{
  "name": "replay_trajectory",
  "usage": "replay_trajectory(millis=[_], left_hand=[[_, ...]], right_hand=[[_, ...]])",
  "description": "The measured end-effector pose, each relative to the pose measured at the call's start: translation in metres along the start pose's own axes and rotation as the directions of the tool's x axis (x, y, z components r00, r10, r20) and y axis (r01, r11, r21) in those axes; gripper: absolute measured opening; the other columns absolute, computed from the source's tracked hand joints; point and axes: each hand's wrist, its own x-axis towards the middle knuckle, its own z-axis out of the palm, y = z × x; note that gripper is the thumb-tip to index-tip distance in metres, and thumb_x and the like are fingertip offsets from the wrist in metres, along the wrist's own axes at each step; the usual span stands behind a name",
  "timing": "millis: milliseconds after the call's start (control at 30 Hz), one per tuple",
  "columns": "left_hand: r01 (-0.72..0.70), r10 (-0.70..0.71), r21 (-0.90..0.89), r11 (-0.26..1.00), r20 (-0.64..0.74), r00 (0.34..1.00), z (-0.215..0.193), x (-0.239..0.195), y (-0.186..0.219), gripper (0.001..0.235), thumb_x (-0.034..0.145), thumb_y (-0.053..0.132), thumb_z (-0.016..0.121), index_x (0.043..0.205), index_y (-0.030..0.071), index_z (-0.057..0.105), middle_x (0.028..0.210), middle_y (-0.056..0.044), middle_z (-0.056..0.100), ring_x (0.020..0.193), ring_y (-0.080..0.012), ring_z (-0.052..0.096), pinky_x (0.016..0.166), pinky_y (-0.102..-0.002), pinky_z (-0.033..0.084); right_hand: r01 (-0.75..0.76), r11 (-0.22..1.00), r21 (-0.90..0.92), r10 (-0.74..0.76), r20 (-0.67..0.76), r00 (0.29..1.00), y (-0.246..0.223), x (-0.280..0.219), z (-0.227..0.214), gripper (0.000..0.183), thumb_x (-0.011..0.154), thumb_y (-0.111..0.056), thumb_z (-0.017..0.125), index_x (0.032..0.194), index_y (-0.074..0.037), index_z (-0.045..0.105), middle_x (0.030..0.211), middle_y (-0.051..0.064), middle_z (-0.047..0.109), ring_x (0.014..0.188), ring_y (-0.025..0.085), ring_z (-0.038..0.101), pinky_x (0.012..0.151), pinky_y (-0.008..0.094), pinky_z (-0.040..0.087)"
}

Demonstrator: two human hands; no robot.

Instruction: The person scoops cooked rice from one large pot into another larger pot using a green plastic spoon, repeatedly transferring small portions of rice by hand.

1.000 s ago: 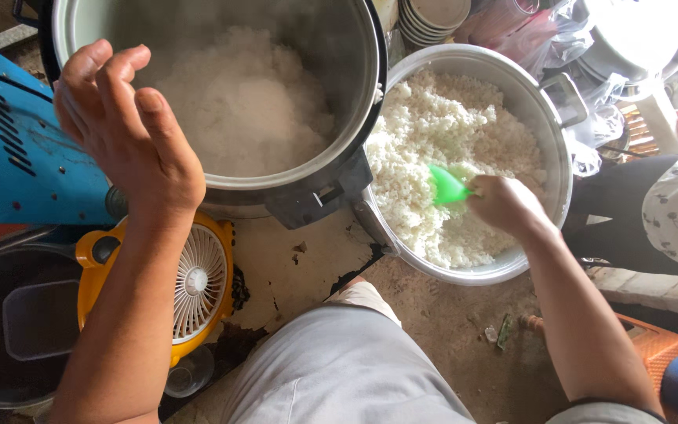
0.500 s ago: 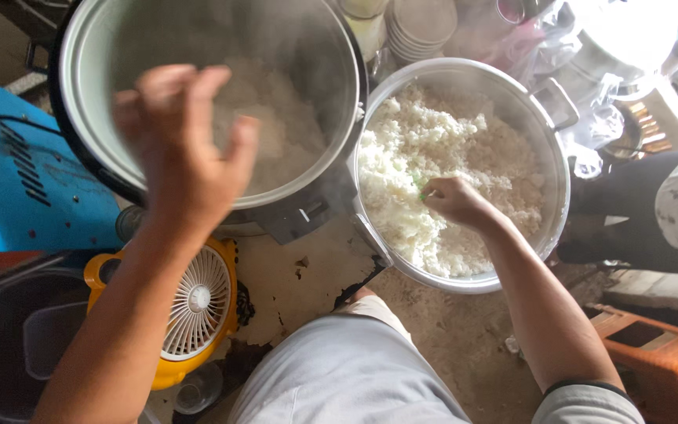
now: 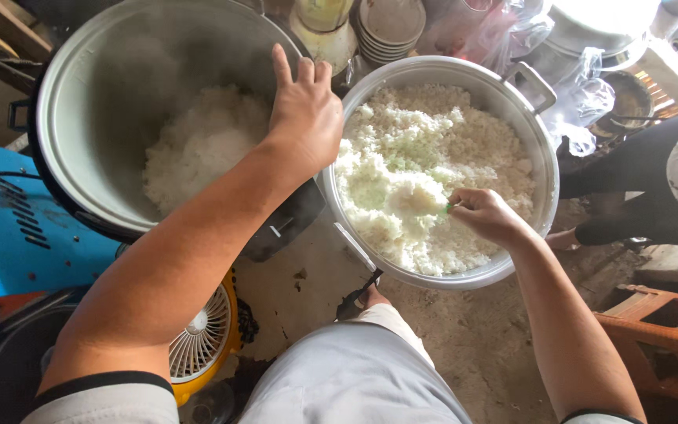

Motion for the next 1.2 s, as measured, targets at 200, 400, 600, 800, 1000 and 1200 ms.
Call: replay_trajectory(millis=[200, 400, 600, 800, 1000, 1200], left_hand=[[-0.004, 0.003, 0.020, 1.000, 0.092, 0.996, 0.001, 0.006, -0.007, 0.041, 0.085, 0.032, 0.069, 0.113, 0.003, 0.076, 0.137, -0.023, 0.051, 0.132, -0.0408, 0.042, 0.114, -0.073, 0.007], [-0.002, 0.000, 0.077, 0.997, 0.030, 1.000, 0.011, 0.017, 0.000, 0.037, 0.082, 0.028, 0.070, 0.109, 0.005, 0.077, 0.133, -0.022, 0.053, 0.130, -0.0396, 0.044, 0.113, -0.071, 0.008], [0.012, -0.027, -0.152, 0.988, -0.102, 0.994, -0.008, 0.011, -0.026, 0.027, 0.078, 0.022, 0.073, 0.098, 0.005, 0.080, 0.130, -0.021, 0.057, 0.129, -0.0385, 0.047, 0.115, -0.067, 0.012], [-0.060, -0.019, -0.151, 0.987, -0.471, 0.882, 0.002, -0.065, -0.113, 0.015, 0.086, 0.025, 0.079, 0.092, 0.011, 0.080, 0.126, -0.018, 0.063, 0.129, -0.0382, 0.053, 0.115, -0.070, 0.013], [0.149, -0.280, -0.314, 0.938, -0.428, 0.859, 0.031, -0.155, -0.141, 0.009, 0.091, 0.018, 0.077, 0.091, 0.012, 0.070, 0.119, -0.010, 0.057, 0.122, -0.0334, 0.053, 0.124, -0.064, 0.019], [0.320, -0.534, -0.471, 0.822, -0.439, 0.723, 0.060, -0.223, -0.134, 0.023, 0.096, 0.021, 0.080, 0.105, 0.008, 0.063, 0.127, -0.013, 0.053, 0.128, -0.0344, 0.050, 0.116, -0.055, 0.033]], right_hand=[[0.014, 0.991, 0.133, -0.010, -0.032, 0.999, 0.021, -0.003, -0.006, 0.023, 0.091, -0.022, 0.066, 0.102, -0.006, 0.076, 0.076, 0.004, 0.067, 0.069, 0.013, 0.057, 0.062, 0.033, 0.046], [-0.007, 0.984, 0.177, 0.013, -0.033, 0.999, 0.029, -0.003, -0.005, 0.024, 0.092, -0.022, 0.066, 0.105, -0.005, 0.076, 0.076, 0.004, 0.064, 0.068, 0.013, 0.054, 0.061, 0.033, 0.044], [0.019, 0.981, 0.192, -0.011, -0.041, 0.999, 0.023, -0.008, -0.011, 0.024, 0.091, -0.023, 0.066, 0.106, -0.007, 0.074, 0.075, 0.000, 0.065, 0.064, 0.009, 0.056, 0.057, 0.029, 0.045], [-0.075, 0.977, 0.201, 0.077, -0.005, 0.997, -0.008, -0.013, -0.030, 0.017, 0.095, -0.022, 0.063, 0.101, -0.009, 0.073, 0.067, 0.003, 0.057, 0.052, 0.011, 0.044, 0.047, 0.028, 0.036], [-0.027, 0.983, 0.183, 0.032, -0.026, 0.999, -0.056, 0.001, -0.058, 0.017, 0.093, -0.018, 0.066, 0.101, -0.005, 0.072, 0.069, 0.002, 0.060, 0.054, 0.011, 0.046, 0.048, 0.027, 0.038], [0.159, 0.984, 0.079, -0.154, -0.070, 0.986, -0.139, 0.020, -0.079, 0.018, 0.094, -0.017, 0.065, 0.105, -0.004, 0.071, 0.073, 0.002, 0.060, 0.058, 0.010, 0.049, 0.049, 0.027, 0.038]])
